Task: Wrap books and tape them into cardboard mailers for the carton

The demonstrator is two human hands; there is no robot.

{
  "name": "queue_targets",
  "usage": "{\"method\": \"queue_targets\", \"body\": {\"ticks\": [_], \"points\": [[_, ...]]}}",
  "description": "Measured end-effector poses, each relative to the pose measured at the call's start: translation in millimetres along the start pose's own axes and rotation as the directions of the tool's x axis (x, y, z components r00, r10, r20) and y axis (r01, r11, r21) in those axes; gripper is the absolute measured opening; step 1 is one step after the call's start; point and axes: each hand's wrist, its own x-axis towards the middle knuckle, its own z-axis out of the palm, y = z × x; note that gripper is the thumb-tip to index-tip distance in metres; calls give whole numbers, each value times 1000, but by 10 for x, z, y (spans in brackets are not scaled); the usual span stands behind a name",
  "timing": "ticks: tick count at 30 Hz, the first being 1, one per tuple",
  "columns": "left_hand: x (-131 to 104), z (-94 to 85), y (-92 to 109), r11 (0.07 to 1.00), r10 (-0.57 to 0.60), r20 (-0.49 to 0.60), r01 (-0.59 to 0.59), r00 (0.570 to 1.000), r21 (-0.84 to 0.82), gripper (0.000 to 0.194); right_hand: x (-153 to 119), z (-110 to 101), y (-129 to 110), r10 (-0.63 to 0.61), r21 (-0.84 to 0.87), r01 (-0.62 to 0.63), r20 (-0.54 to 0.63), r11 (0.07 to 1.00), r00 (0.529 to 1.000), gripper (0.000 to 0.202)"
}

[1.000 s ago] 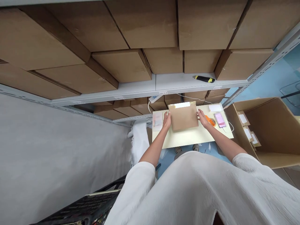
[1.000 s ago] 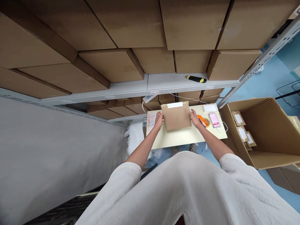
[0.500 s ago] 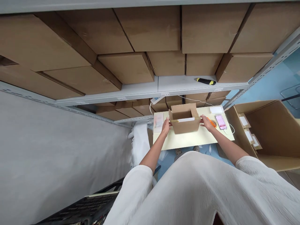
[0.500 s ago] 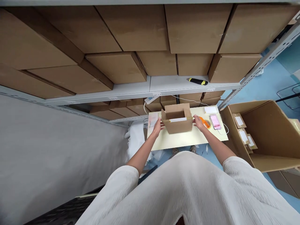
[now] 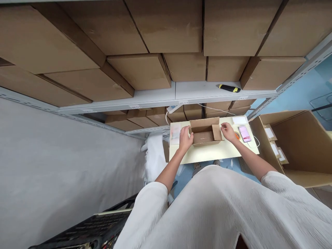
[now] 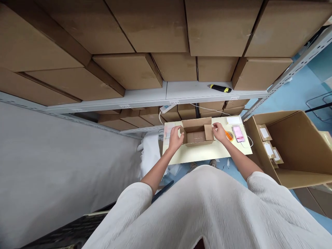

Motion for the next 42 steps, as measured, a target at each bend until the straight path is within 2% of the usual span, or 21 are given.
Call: {"method": "queue_targets", "body": {"ticks": [2,5,8,10,13,15,17,20,25,27,30,34,38,40,42], "points": [[-36,-20,69,991,114,78,-119,990,59,37,6,29,-135,-168,-38,174,123,984,978,32],[-44,-5,92,978,173,204,-192,964,81,33,3,106,-352,-301,-78,353,374,932,877,36],[-29,18,27,978,109,269,-151,957,142,34,-27,148,-528,-292,-199,458,542,866,788,37],[-35,14,-41,974,46,301,-109,953,196,39,-68,120,-606,-253,-326,517,595,792,763,37],[-84,-4,-144,963,-9,361,-90,932,256,51,-138,1,-659,-198,-535,561,589,631,784,40],[-135,2,-202,953,-22,398,-101,917,286,61,-165,-98,-642,-156,-652,526,538,546,828,41],[-187,34,-250,940,-22,425,-126,905,317,73,-168,-185,-583,-82,-723,466,498,509,863,43],[-251,117,-308,917,9,438,-182,899,355,88,-140,-253,-446,44,-744,402,500,534,865,61],[-314,255,-408,909,31,406,-194,913,368,95,-56,-140,-254,149,-723,341,520,601,841,130],[-324,295,-458,928,25,407,-172,913,330,95,-4,-45,-212,167,-726,331,520,602,838,145],[-333,338,-542,969,39,412,-136,911,208,96,85,87,-177,205,-750,327,519,575,830,157],[-351,368,-654,994,83,385,-103,919,32,92,172,183,-169,258,-788,317,505,528,824,159],[-325,340,-803,990,106,282,-76,954,-117,70,208,189,-189,276,-806,319,496,498,823,160],[-264,287,-920,984,68,216,-29,974,-175,57,217,176,-201,283,-810,323,498,490,820,161],[-167,207,-1073,978,-25,155,56,988,-202,47,223,161,-207,293,-813,324,500,484,815,160]]}}
